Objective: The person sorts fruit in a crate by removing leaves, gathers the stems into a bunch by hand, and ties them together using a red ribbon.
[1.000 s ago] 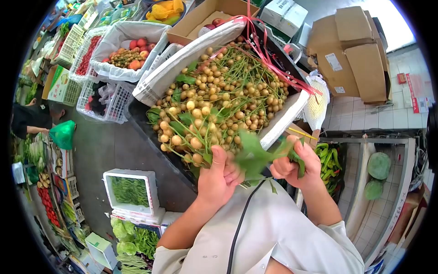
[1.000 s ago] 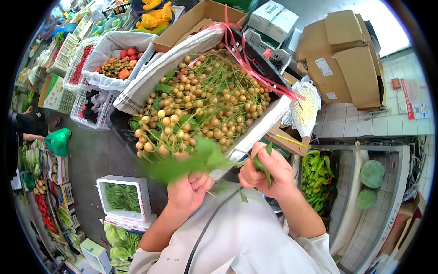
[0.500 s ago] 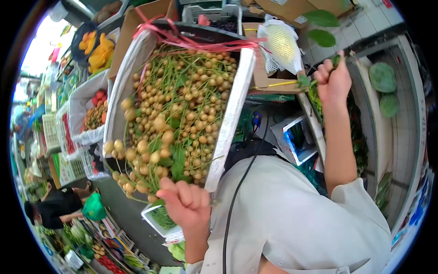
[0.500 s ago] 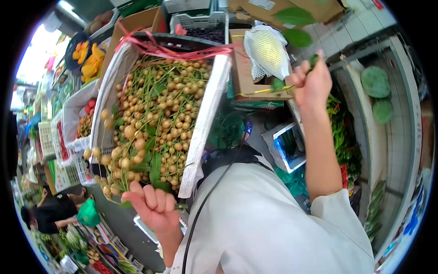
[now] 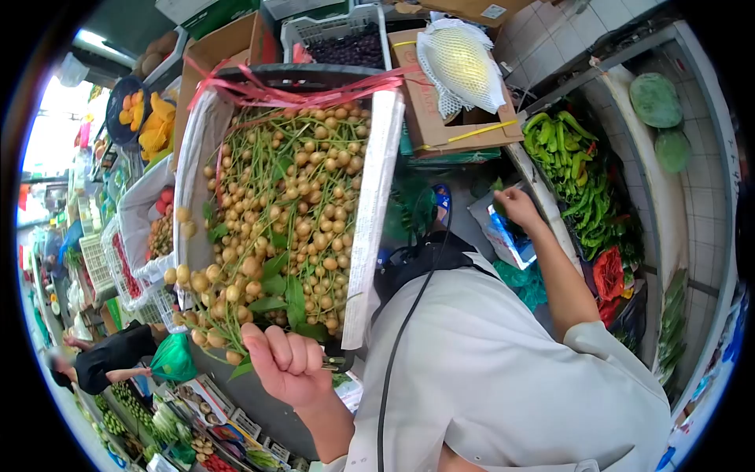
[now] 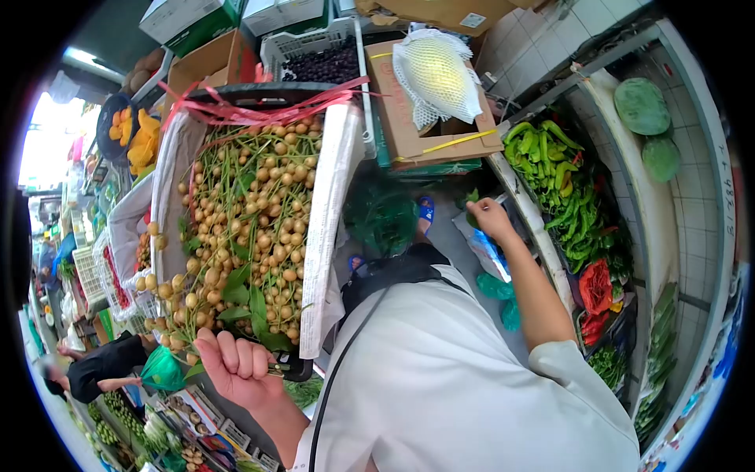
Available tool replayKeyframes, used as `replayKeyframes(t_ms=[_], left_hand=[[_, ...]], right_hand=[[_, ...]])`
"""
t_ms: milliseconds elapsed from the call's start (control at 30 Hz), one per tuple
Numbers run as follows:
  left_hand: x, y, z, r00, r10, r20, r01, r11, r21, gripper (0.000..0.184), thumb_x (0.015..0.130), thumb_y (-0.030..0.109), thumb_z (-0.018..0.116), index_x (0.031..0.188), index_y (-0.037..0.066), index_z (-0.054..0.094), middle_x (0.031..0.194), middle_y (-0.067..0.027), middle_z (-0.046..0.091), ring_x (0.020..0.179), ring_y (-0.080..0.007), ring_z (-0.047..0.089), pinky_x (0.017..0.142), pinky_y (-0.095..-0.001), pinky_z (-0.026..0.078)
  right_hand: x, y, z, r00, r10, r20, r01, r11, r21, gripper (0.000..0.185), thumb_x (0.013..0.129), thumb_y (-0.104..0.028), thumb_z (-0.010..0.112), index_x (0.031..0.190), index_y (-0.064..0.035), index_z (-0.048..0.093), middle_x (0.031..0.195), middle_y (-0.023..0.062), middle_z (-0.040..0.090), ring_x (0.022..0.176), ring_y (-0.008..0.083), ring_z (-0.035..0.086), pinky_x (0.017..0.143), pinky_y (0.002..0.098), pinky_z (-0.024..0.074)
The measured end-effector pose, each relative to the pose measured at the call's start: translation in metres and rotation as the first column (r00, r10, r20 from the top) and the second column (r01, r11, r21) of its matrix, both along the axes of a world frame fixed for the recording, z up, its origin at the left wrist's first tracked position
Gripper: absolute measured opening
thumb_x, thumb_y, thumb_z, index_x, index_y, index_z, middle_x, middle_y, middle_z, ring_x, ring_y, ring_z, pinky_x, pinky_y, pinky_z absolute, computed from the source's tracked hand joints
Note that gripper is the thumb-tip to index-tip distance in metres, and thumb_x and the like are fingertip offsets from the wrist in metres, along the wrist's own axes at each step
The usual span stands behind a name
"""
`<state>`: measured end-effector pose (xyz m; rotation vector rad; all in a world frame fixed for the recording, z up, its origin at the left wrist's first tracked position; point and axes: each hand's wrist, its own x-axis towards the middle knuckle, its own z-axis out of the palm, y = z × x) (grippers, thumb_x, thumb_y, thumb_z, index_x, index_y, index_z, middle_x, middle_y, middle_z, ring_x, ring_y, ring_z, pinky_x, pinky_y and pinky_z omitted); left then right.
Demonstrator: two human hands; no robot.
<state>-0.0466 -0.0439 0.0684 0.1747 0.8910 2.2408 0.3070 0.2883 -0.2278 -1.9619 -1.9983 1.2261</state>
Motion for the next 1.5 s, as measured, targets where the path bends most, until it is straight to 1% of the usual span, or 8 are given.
replayKeyframes(t_ms=[600, 700, 833, 967, 1033, 1100, 1300, 1500], left_hand=[[0.004, -0.028, -0.014, 0.999, -0.040, -0.021, 0.040, 0.999, 0.020, 0.019, 0.111, 0.016, 0.039, 0.093, 0.012, 0.037, 0.062, 0.0046, 0.029, 0.044, -0.0042, 0.019, 0.035, -0.0231, 0.016], [0.005, -0.038, -0.015, 0.998, -0.041, 0.047, 0.040, 0.999, 0.028, 0.020, 0.105, 0.010, 0.048, 0.090, 0.013, 0.036, 0.062, 0.0028, 0.031, 0.044, -0.0072, 0.024, 0.037, -0.0257, 0.022], [0.007, -0.044, -0.015, 0.997, -0.023, 0.070, 0.023, 1.000, 0.003, 0.027, 0.101, 0.006, 0.054, 0.083, 0.014, 0.035, 0.062, 0.0025, 0.033, 0.044, -0.0082, 0.026, 0.039, -0.0289, 0.024], [0.005, -0.050, -0.015, 0.996, -0.010, 0.088, 0.005, 0.998, 0.060, 0.028, 0.098, 0.003, 0.056, 0.081, 0.013, 0.036, 0.063, 0.0021, 0.035, 0.045, -0.0083, 0.026, 0.040, -0.0285, 0.025], [0.004, -0.053, -0.014, 0.998, -0.012, 0.054, 0.006, 0.995, 0.103, 0.028, 0.098, 0.002, 0.056, 0.081, 0.013, 0.036, 0.063, 0.0020, 0.035, 0.046, -0.0083, 0.026, 0.040, -0.0283, 0.025], [0.001, -0.059, -0.013, 0.997, -0.070, 0.027, 0.064, 0.979, 0.195, 0.028, 0.097, 0.000, 0.056, 0.081, 0.013, 0.036, 0.063, 0.0017, 0.035, 0.046, -0.0084, 0.027, 0.041, -0.0280, 0.025], [0.007, -0.073, -0.019, 0.993, -0.064, 0.100, 0.036, 0.966, 0.254, 0.026, 0.098, 0.000, 0.054, 0.082, 0.013, 0.036, 0.065, 0.0013, 0.036, 0.047, -0.0087, 0.028, 0.042, -0.0287, 0.025], [0.022, -0.075, -0.026, 0.975, 0.006, 0.220, -0.054, 0.976, 0.213, 0.024, 0.101, -0.002, 0.048, 0.087, 0.014, 0.037, 0.066, 0.0022, 0.037, 0.047, -0.0086, 0.029, 0.043, -0.0291, 0.025]], right_hand=[[-0.033, 0.011, 0.002, 0.862, 0.505, 0.038, -0.498, 0.859, -0.116, 0.034, 0.095, -0.030, 0.072, 0.110, -0.0005, 0.071, 0.093, 0.0177, 0.075, 0.086, 0.0290, 0.072, 0.081, 0.0381, 0.0565], [-0.076, 0.019, 0.081, 0.893, 0.449, 0.023, -0.446, 0.879, 0.167, 0.028, 0.098, -0.024, 0.069, 0.109, 0.0014, 0.070, 0.092, 0.0151, 0.075, 0.084, 0.0228, 0.072, 0.079, 0.0343, 0.0563], [-0.141, 0.024, 0.176, 0.826, 0.288, -0.484, -0.134, 0.935, 0.327, 0.021, 0.105, -0.017, 0.061, 0.111, 0.0005, 0.071, 0.086, 0.0038, 0.071, 0.083, 0.0099, 0.067, 0.073, 0.0258, 0.0538], [-0.212, -0.013, 0.271, 0.739, 0.459, -0.493, -0.247, 0.865, 0.436, 0.020, 0.104, -0.016, 0.063, 0.114, -0.0008, 0.071, 0.090, 0.0024, 0.070, 0.082, 0.0075, 0.064, 0.078, 0.0227, 0.0515], [-0.248, -0.038, 0.295, 0.659, 0.657, -0.365, -0.430, 0.728, 0.534, 0.021, 0.101, -0.013, 0.066, 0.117, -0.0006, 0.070, 0.103, 0.0069, 0.072, 0.094, 0.0154, 0.067, 0.088, 0.0284, 0.0519], [-0.292, -0.060, 0.313, 0.381, 0.922, 0.067, -0.541, 0.164, 0.825, 0.029, 0.098, -0.015, 0.067, 0.123, -0.0014, 0.067, 0.118, 0.0126, 0.070, 0.113, 0.0279, 0.065, 0.098, 0.0373, 0.0505], [-0.346, -0.100, 0.307, 0.158, 0.965, 0.209, -0.931, 0.075, 0.357, 0.035, 0.099, -0.028, 0.064, 0.123, -0.0019, 0.066, 0.111, 0.0182, 0.071, 0.107, 0.0349, 0.065, 0.088, 0.0440, 0.0522], [-0.332, -0.115, 0.308, 0.062, 0.998, 0.003, -0.958, 0.059, 0.282, 0.030, 0.097, -0.031, 0.068, 0.108, -0.0027, 0.071, 0.096, 0.0163, 0.069, 0.096, 0.0352, 0.065, 0.083, 0.0438, 0.0521]])
